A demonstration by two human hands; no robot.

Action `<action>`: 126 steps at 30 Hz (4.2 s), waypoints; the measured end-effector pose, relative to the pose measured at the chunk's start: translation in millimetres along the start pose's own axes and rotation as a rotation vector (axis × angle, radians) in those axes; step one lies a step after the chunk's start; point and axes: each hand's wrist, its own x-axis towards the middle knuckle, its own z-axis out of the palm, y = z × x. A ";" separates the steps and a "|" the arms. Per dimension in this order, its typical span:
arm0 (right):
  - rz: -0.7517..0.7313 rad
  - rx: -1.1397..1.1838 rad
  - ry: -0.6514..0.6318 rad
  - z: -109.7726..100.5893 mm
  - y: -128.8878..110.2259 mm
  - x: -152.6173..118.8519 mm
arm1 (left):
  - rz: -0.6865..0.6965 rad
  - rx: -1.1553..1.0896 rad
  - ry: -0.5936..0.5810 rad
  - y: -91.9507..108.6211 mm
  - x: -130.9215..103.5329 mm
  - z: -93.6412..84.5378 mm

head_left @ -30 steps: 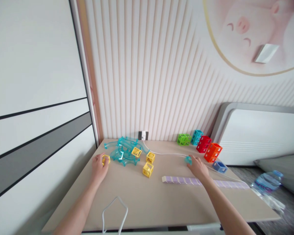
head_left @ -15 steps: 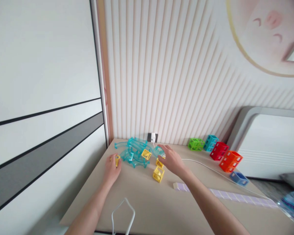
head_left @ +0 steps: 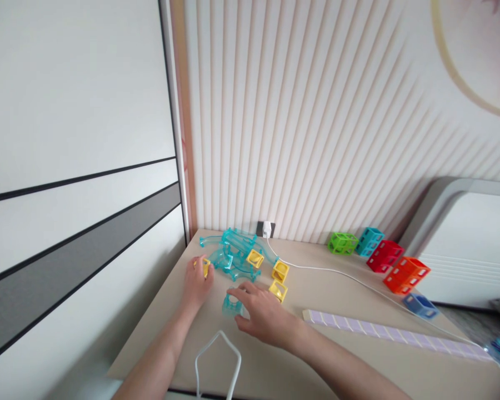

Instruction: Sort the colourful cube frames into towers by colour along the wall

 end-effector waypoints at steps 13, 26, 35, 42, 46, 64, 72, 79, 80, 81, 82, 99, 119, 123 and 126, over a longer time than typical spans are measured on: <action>0.129 -0.095 0.135 19.1 31.7 33.5 | 0.034 0.045 0.010 -1.8 1.7 -3.4; 0.420 -0.274 0.345 -13.5 113.3 -124.1 | 0.105 0.085 -0.017 -7.6 6.4 -4.8; 1.230 -0.333 0.677 -98.0 278.7 -227.7 | 0.099 0.110 -0.039 -12.5 7.3 -1.5; 1.422 -0.080 0.630 -83.7 335.9 -241.0 | 0.091 0.108 -0.050 -16.6 8.5 -2.5; 1.455 -0.031 0.602 -76.8 344.6 -232.5 | 0.083 0.101 -0.062 -18.2 7.7 -2.6; 1.019 0.169 0.892 -96.6 269.5 -168.0 | 0.132 0.001 0.118 25.4 10.4 -23.9; 0.372 0.492 0.465 -86.7 112.0 -82.3 | 0.226 -0.581 -0.393 141.3 -12.6 -34.9; 0.102 0.590 0.354 -47.5 43.8 -8.0 | 0.071 -0.893 -0.543 162.0 -6.9 -34.9; 0.109 0.569 0.356 -42.8 42.5 0.3 | 0.028 -0.902 -0.510 157.4 -4.4 -34.1; 0.116 0.550 0.356 -38.5 42.5 7.4 | -0.024 -0.920 -0.475 152.1 -1.8 -32.7; 0.123 0.530 0.353 -34.6 43.6 13.4 | -0.080 -0.945 -0.439 146.3 0.8 -30.7; -0.060 -0.055 0.039 3.1 58.9 30.5 | -0.381 -0.910 -0.178 109.6 17.4 -20.0; -0.030 0.026 0.313 -16.7 57.5 46.0 | -0.152 -0.661 -0.309 86.7 18.9 -78.6; -0.040 0.396 0.371 -27.5 45.5 52.9 | -0.034 -0.547 -0.365 94.5 14.2 -87.1; -0.112 0.496 0.298 -30.1 38.4 59.7 | 0.012 -0.551 -0.418 96.4 9.9 -90.1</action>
